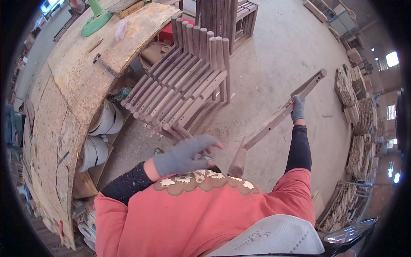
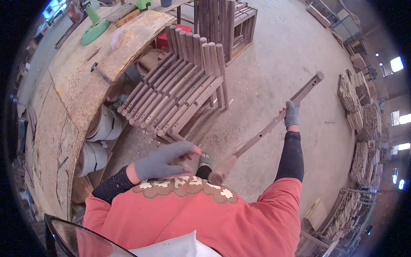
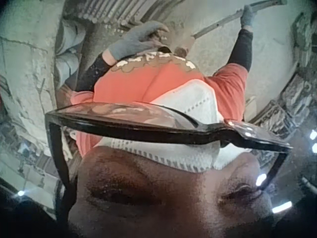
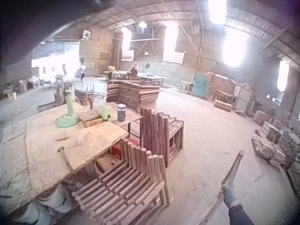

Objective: The person scrapes glue from the joints of a wooden chair frame using a blade, places the frame onto a stack, and then scrapes the joints of another wooden frame on the workbench using the blade.

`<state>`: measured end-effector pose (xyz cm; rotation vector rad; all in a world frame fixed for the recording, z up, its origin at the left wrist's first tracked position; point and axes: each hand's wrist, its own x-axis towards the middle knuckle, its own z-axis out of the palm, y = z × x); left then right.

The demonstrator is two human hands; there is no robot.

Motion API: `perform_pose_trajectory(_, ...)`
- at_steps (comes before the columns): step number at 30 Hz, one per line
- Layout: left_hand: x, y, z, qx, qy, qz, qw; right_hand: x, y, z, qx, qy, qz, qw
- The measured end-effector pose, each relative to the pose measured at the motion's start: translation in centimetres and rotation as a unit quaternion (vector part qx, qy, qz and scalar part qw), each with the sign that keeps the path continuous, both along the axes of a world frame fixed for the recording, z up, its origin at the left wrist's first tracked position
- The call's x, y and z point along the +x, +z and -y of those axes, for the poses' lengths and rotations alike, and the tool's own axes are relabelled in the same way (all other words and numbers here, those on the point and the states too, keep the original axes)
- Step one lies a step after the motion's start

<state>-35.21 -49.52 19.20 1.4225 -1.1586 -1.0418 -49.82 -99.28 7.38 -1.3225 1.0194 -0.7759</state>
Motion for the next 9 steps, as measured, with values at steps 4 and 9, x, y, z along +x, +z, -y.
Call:
perform_pose_trajectory(4,-0.3,-2.5,2.5,0.04,0.105,-0.006,0.994,-2.1,-3.0,5.8,0.008,0.084,-0.064,0.994)
perform_pose_trajectory(9,-2.0,-5.4,3.2,0.112,0.237,-0.047,0.964,-6.0,-10.1,8.4,0.02,0.286,-0.151,0.946)
